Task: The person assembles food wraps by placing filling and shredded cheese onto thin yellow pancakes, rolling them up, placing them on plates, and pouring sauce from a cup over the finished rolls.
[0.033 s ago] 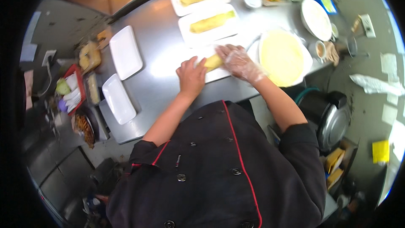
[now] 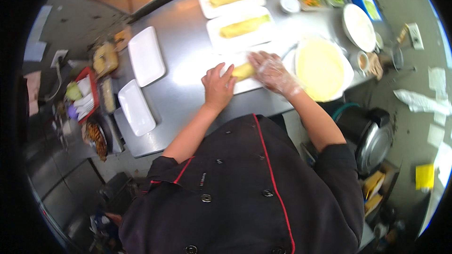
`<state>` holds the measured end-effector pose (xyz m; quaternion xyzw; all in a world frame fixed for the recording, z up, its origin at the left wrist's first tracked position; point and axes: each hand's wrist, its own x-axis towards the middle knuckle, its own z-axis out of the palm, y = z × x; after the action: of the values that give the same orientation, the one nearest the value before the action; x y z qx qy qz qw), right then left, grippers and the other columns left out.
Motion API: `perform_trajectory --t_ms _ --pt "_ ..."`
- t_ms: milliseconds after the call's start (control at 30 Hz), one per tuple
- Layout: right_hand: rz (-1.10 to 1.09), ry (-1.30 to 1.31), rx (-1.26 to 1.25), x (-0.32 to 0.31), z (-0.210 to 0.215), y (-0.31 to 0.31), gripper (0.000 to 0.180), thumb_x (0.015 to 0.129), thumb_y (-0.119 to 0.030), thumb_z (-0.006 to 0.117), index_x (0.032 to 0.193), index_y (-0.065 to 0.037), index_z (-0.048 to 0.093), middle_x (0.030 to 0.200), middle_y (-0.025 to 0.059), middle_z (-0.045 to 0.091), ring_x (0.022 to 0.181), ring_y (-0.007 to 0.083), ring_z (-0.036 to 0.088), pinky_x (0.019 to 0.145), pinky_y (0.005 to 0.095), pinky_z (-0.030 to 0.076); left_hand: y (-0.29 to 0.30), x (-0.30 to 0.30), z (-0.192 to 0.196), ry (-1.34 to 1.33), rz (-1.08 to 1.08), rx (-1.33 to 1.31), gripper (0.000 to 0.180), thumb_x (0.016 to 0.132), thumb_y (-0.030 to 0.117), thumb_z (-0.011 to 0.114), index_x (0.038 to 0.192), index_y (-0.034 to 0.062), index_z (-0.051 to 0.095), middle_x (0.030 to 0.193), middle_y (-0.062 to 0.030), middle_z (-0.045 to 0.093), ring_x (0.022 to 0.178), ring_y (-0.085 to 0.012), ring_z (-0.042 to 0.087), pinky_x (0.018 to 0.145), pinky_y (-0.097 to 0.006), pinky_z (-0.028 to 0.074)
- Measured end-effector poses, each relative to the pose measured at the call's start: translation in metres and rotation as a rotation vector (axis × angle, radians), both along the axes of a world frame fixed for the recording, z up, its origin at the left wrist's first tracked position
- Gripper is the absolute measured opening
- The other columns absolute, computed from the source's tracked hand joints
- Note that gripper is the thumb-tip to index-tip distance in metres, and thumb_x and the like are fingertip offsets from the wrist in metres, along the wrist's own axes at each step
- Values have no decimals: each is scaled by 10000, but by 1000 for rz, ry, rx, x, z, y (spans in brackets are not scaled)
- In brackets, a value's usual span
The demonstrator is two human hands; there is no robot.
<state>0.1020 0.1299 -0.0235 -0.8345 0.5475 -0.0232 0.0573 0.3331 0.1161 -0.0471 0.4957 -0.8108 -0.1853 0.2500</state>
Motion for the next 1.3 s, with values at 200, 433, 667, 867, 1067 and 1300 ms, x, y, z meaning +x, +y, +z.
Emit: perform_trajectory --t_ms 200,433,667,867,1067,1300 --pt "-327 -378 -6 15 62 33 431 894 -193 697 1280 -30 600 1241 175 642 1147 361 598 979 446 466 -84 144 -38 1005 1094 865 460 1007 435 523 779 37 557 607 -32 514 471 -138 471 418 -311 340" --pt "-532 -563 71 32 55 74 235 876 -195 718 1021 -10 723 996 200 701 921 374 651 843 440 505 -114 189 -57 938 1134 862 379 960 364 599 739 65 529 594 -9 443 409 -119 356 366 -293 236" --pt "-488 -526 143 21 60 73 245 884 -199 696 1028 -4 728 952 200 713 939 376 658 843 442 508 -205 207 -46 -41 749 515 475 884 349 671 1030 -103 678 1095 -295 676 1074 -419 646 931 -459 491" --pt "-583 -443 170 -11 69 80 240 884 -191 680 1020 1 726 919 210 706 867 385 670 811 444 527 -269 211 -55 -297 543 353 483 846 373 703 1035 -71 687 1126 -305 655 1067 -441 628 921 -468 498" --pt "-778 -370 -40 -69 72 63 175 896 -189 634 955 -60 735 842 179 699 803 361 668 753 462 526 -235 189 -40 23 725 -84 376 863 296 729 1041 -31 672 843 -215 690 844 -405 667 795 -460 519" --pt "-173 -63 65 -60 -15 -80 178 802 -111 578 913 -96 718 900 131 692 861 324 653 813 450 504 -80 -8 26 290 416 29 227 887 258 733 980 53 705 635 -39 537 552 -162 483 579 -325 433"
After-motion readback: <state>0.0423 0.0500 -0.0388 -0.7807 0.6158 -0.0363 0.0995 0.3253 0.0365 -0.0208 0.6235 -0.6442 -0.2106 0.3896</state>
